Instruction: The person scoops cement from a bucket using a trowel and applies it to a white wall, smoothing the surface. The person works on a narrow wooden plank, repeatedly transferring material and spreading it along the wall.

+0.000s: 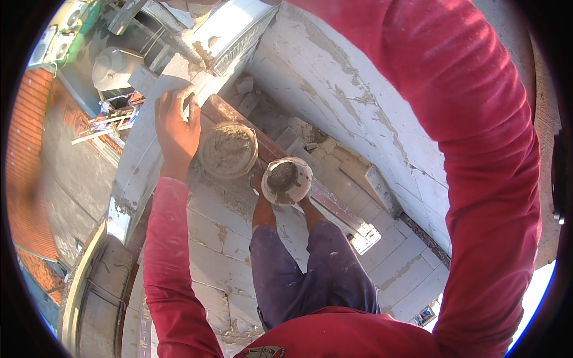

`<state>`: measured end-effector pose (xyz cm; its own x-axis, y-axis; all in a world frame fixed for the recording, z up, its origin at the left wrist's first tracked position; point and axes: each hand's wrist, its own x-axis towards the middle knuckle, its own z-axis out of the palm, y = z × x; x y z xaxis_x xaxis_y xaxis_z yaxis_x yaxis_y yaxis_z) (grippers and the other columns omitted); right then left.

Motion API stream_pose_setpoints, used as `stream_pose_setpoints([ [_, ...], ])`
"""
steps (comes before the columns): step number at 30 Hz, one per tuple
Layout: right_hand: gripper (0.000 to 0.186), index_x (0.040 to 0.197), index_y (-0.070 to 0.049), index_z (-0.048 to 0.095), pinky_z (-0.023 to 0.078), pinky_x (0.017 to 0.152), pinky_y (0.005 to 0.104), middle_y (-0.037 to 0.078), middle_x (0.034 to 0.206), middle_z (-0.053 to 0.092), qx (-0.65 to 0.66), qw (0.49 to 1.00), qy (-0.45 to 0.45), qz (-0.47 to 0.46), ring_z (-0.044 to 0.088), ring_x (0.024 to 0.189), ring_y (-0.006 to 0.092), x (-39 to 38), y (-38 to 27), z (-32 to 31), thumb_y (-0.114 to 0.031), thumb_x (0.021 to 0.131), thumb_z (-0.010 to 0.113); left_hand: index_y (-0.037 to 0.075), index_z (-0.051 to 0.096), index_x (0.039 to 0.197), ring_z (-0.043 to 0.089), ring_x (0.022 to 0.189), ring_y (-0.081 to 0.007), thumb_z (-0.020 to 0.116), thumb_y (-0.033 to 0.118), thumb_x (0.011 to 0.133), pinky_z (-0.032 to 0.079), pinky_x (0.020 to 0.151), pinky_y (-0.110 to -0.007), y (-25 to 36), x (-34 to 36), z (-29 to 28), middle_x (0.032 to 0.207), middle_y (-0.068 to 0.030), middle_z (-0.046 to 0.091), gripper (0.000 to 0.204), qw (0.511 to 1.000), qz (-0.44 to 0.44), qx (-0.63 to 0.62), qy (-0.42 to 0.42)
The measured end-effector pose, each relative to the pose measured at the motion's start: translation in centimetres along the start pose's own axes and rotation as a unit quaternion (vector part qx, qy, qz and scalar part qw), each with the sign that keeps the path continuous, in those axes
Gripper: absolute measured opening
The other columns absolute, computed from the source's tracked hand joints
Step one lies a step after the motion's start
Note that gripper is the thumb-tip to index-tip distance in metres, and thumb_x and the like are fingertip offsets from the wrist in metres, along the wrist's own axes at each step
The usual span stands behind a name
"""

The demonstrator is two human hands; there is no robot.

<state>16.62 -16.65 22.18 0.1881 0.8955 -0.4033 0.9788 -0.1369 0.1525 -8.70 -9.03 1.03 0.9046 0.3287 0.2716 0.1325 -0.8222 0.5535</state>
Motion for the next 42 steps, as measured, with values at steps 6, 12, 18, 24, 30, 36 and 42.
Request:
stream_pose_setpoints([
  [6, 0.03, 0.122, -0.011, 0.074, 0.058, 0.094, 0.0411, 0.012, 0.123, 0.073, 0.002, 1.0, 0.001, 0.001, 0.072, 0.108, 0.0284, -0.1, -0.1, 0.0, -0.015, 0.096, 0.058, 0.006, 0.068, 0.119, 0.059, 0.104, -0.0363, 0.066, 0.008, 0.094, 0.048, 0.092, -0.048, -0.1, -0.2, -0.2, 0.104, -0.0143, 0.064, 0.025, 1.0, -0.019, -0.005, -0.017],
  [12, 0.031, 0.123, -0.012, 0.073, 0.058, 0.094, 0.0411, 0.011, 0.123, 0.073, 0.005, 1.0, 0.002, 0.003, 0.072, 0.108, 0.0286, -0.1, 0.0, 0.0, -0.015, 0.096, 0.059, 0.006, 0.068, 0.118, 0.059, 0.103, -0.0362, 0.066, 0.008, 0.094, 0.048, 0.092, -0.048, 0.0, -0.1, -0.2, 0.105, -0.0142, 0.065, 0.025, 1.0, -0.02, -0.01, -0.018],
  [18, 0.031, 0.123, -0.013, 0.073, 0.057, 0.094, 0.0412, 0.011, 0.124, 0.073, 0.006, 1.0, 0.008, 0.002, 0.072, 0.109, 0.0289, -0.1, 0.0, 0.1, -0.015, 0.095, 0.06, 0.006, 0.068, 0.118, 0.059, 0.104, -0.0359, 0.066, 0.008, 0.094, 0.048, 0.093, -0.047, 0.0, -0.1, -0.2, 0.106, -0.0139, 0.065, 0.024, 0.999, -0.029, -0.008, -0.021],
  [24, 0.031, 0.123, -0.014, 0.073, 0.057, 0.094, 0.0413, 0.01, 0.124, 0.073, 0.011, 1.0, 0.009, 0.004, 0.072, 0.109, 0.0291, -0.2, 0.1, -0.1, -0.015, 0.095, 0.061, 0.006, 0.068, 0.118, 0.06, 0.105, -0.0354, 0.066, 0.008, 0.094, 0.048, 0.094, -0.047, 0.0, -0.2, -0.1, 0.109, -0.0139, 0.066, 0.023, 0.999, -0.028, -0.007, -0.022],
  [30, 0.032, 0.124, -0.015, 0.073, 0.057, 0.094, 0.0413, 0.01, 0.124, 0.073, 0.005, 0.999, 0.034, -0.001, 0.072, 0.109, 0.0293, 1.3, -0.3, 1.2, -0.015, 0.094, 0.062, 0.006, 0.069, 0.117, 0.06, 0.106, -0.0349, 0.066, 0.008, 0.095, 0.048, 0.094, -0.047, 0.0, -0.2, -0.1, 0.11, -0.0138, 0.066, 0.023, 0.999, -0.032, -0.002, -0.022],
  [36, 0.032, 0.124, -0.016, 0.073, 0.057, 0.094, 0.0414, 0.009, 0.125, 0.073, 0.001, 0.999, 0.04, -0.008, 0.072, 0.109, 0.0295, 1.4, -0.4, 0.9, -0.015, 0.094, 0.063, 0.006, 0.069, 0.118, 0.059, 0.106, -0.0353, 0.066, 0.008, 0.094, 0.049, 0.093, -0.047, 0.0, -0.1, -0.1, 0.108, -0.0138, 0.066, 0.024, 0.999, -0.032, -0.01, -0.019],
  [42, 0.033, 0.124, -0.017, 0.073, 0.057, 0.094, 0.0414, 0.008, 0.125, 0.073, -0.001, 0.999, 0.043, -0.008, 0.072, 0.109, 0.0298, 1.2, -0.5, 0.3, -0.015, 0.093, 0.064, 0.007, 0.069, 0.117, 0.059, 0.104, -0.0358, 0.067, 0.008, 0.093, 0.048, 0.091, -0.047, -0.2, -0.2, -0.1, 0.107, -0.0137, 0.066, 0.024, 0.999, -0.028, -0.001, -0.017],
])
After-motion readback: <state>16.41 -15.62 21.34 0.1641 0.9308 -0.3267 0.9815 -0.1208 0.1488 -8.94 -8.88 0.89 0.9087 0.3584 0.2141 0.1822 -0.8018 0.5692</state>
